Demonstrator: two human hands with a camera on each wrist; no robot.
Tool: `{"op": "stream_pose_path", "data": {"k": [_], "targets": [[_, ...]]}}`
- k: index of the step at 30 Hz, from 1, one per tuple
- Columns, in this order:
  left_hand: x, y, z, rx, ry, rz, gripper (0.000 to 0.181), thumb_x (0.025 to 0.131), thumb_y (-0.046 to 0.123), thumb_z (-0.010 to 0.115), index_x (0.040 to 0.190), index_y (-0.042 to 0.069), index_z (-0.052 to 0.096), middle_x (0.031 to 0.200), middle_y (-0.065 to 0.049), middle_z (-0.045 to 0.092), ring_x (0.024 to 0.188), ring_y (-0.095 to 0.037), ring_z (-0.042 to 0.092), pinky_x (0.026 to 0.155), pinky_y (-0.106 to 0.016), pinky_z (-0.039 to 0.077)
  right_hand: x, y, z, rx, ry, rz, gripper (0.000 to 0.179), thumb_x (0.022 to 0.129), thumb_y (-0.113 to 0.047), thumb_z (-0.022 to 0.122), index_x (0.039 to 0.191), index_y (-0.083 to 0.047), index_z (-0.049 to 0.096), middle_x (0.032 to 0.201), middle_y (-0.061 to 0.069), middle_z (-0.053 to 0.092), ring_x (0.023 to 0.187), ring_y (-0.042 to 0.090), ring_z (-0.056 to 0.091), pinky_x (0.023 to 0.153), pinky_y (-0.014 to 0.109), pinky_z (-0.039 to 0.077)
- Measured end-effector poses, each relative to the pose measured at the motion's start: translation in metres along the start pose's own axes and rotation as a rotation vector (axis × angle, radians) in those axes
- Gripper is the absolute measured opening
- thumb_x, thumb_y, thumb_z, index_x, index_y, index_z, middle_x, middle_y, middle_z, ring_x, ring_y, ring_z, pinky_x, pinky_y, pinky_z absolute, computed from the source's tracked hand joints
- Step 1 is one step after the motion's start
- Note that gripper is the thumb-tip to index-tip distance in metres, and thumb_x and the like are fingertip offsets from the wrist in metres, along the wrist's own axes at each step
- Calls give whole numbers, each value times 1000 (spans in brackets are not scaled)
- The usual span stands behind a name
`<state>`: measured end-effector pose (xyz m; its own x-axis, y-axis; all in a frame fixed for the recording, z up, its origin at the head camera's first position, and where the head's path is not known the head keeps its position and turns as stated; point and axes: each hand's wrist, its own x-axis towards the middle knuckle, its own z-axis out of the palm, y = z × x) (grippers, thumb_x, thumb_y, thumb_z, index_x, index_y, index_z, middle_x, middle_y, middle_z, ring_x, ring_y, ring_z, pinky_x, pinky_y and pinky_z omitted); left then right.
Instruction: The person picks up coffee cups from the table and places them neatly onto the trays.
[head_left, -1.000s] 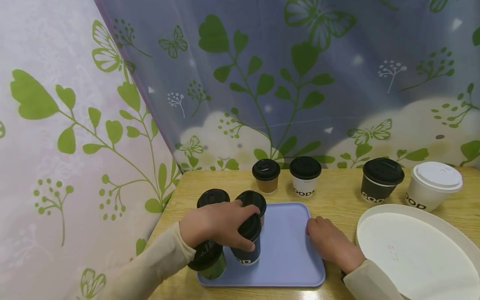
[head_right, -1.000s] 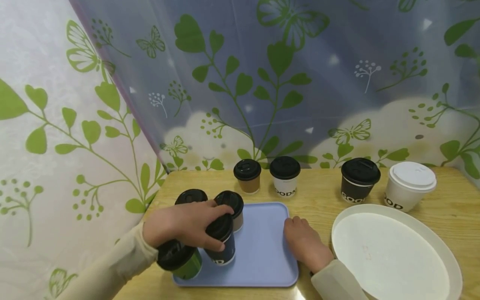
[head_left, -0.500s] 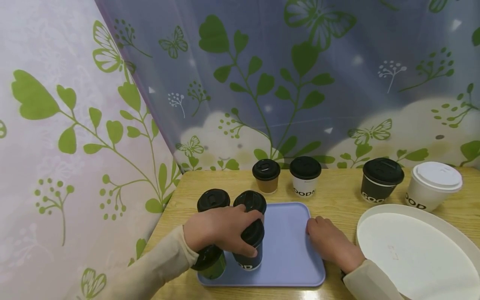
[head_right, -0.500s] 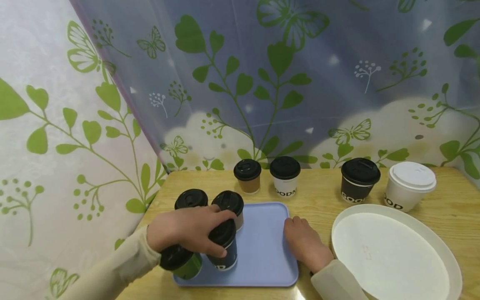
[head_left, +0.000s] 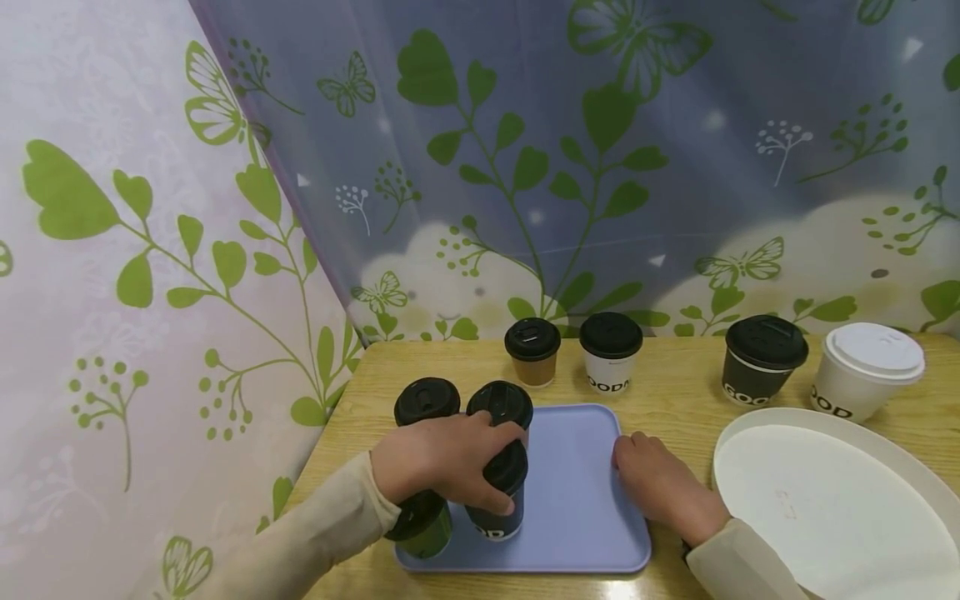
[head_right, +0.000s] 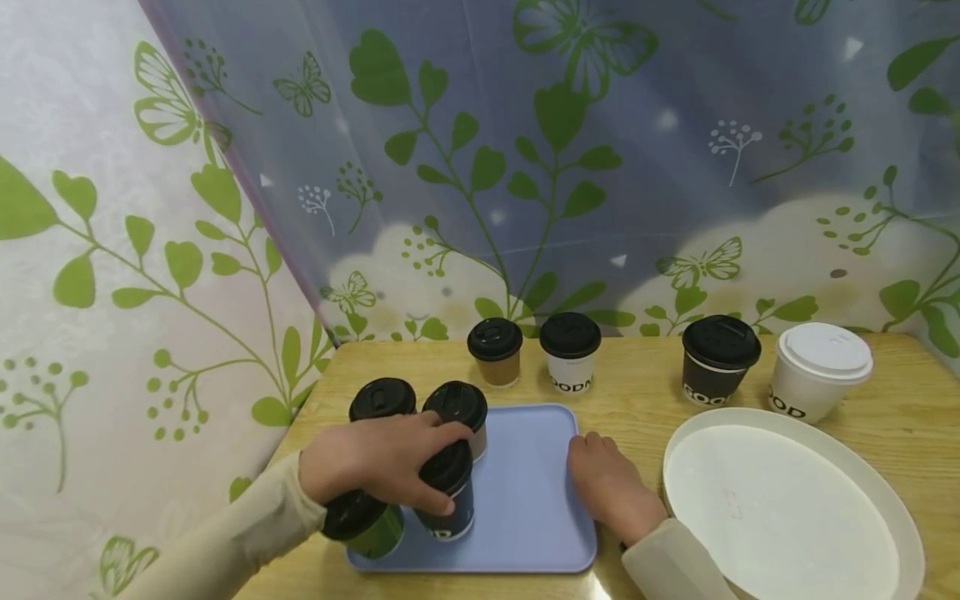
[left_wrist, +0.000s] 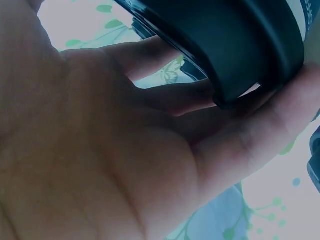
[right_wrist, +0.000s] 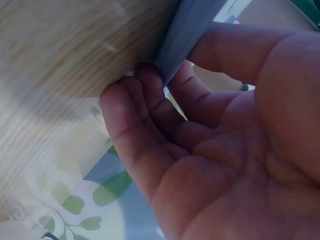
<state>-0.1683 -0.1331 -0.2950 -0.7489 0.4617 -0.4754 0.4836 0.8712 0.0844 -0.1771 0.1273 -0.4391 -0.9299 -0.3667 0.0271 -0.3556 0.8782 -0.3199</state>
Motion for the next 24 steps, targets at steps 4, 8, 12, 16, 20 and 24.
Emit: {"op": "stream_pose_path", "data": {"k": [4,8,12,16,20,24], "targets": [[0,-1,0,-3,6,-3,75,88,55,78,151,31,48,138,-11,56,113,-25,64,92,-44,53,0,-1,-1,11,-18,13,11,100,2,50,96,-2,60,89,12,54,84,30,55,77,49,51],[0,-1,1,-11,-4,-12,75,88,56,78,152,31,48,141,-12,54,117,-27,63,94,-45,52,-1,-1,-2,18,-14,13,11,100,2,50,96,-2,59,89,13,53,84,31,54,77,50,50],[0,-1,1,-11,-6,-20,75,87,56,78,151,31,48,140,-11,55,117,-27,62,94,-46,52,-2,-1,-2,12,10,-6,11,99,2,51,94,-2,59,87,12,53,81,31,54,75,49,50],[1,-2,2,-9,-5,-20,75,87,56,79,150,32,48,139,-11,55,116,-27,63,93,-46,52,-2,0,-1,13,11,-6,11,100,2,50,94,-2,59,87,12,53,81,30,54,75,48,50],[2,-1,2,-2,-3,-17,75,86,57,79,150,32,49,137,-10,56,113,-26,63,92,-46,53,-1,0,-1,17,0,4,11,100,1,50,96,-2,60,89,12,53,83,30,55,76,49,50],[2,-1,4,6,-1,-25,77,85,58,79,151,32,48,137,-10,57,113,-25,63,91,-45,53,-1,0,0,12,0,-2,10,99,2,51,95,-2,60,88,12,54,82,30,55,75,49,50]]}}
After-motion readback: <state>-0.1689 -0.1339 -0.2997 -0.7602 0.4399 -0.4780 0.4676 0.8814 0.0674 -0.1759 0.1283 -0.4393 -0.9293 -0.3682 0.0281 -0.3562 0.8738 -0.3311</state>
